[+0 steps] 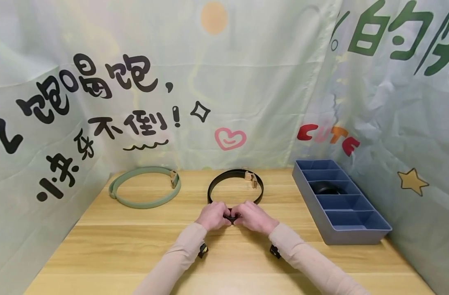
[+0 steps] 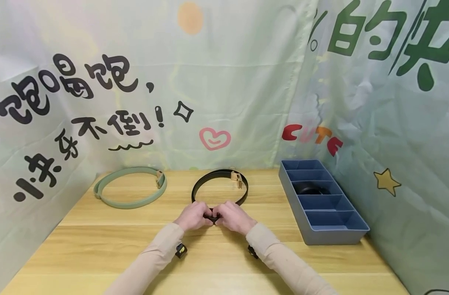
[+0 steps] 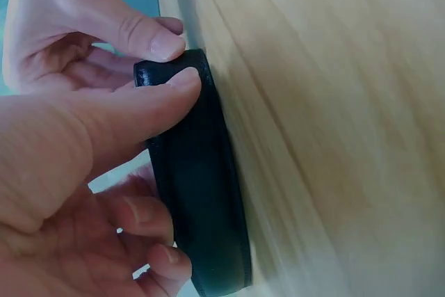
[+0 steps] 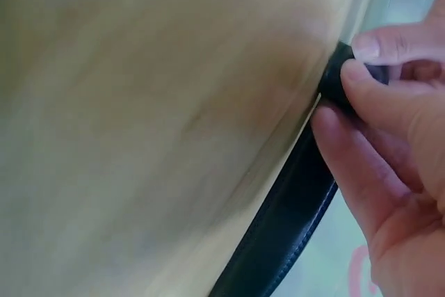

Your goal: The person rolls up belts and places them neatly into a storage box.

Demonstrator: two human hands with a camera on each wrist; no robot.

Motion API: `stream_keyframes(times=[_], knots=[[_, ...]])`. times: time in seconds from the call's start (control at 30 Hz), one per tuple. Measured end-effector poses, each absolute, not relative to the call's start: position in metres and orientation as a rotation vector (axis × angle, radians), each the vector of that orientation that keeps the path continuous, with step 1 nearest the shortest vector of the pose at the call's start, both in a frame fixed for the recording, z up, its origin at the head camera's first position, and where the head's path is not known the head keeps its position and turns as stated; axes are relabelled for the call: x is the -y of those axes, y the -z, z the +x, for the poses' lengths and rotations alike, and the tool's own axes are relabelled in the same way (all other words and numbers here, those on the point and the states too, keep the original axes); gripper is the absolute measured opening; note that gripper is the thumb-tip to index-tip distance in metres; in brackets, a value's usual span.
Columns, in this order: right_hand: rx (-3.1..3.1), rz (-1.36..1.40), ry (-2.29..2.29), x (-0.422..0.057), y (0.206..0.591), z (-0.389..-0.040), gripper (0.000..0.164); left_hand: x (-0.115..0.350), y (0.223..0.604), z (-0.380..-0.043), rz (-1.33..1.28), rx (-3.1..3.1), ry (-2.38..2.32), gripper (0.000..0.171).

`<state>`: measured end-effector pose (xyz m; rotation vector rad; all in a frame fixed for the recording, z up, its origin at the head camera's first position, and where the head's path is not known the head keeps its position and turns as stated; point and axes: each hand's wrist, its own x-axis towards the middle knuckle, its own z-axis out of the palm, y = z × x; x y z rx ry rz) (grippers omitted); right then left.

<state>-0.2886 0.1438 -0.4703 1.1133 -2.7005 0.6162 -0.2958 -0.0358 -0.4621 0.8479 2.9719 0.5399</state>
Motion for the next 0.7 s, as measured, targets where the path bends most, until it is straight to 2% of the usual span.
stream_keyframes(times=[0.23, 0.37, 0.47, 0.6, 0.7], knots=[[2.653, 0.949, -0.364, -0.132, 0.466, -0.278, 0.006, 0.037, 0.463, -0.295, 0.861, -3.01, -0.555, 0.007], [2.691, 0.921, -0.342, -0.125, 0.462, -0.276, 0.01, 0.037, 0.462, -0.294, 0.842, -3.01, -0.58, 0.007], [2.683, 0.992, -0.332, -0.126, 0.461, -0.279, 0.01, 0.039, 0.462, -0.295, 0.88, -2.993, -0.564, 0.008], [2.613, 1.203, -0.357, -0.137, 0.464, -0.288, 0.003, 0.045, 0.465, -0.303, 1.122, -2.936, -0.461, 0.019], [2.558, 1.357, -0.396, -0.148, 0.466, -0.295, 0.005, 0.047, 0.467, -0.311, 1.256, -2.862, -0.39, 0.024]])
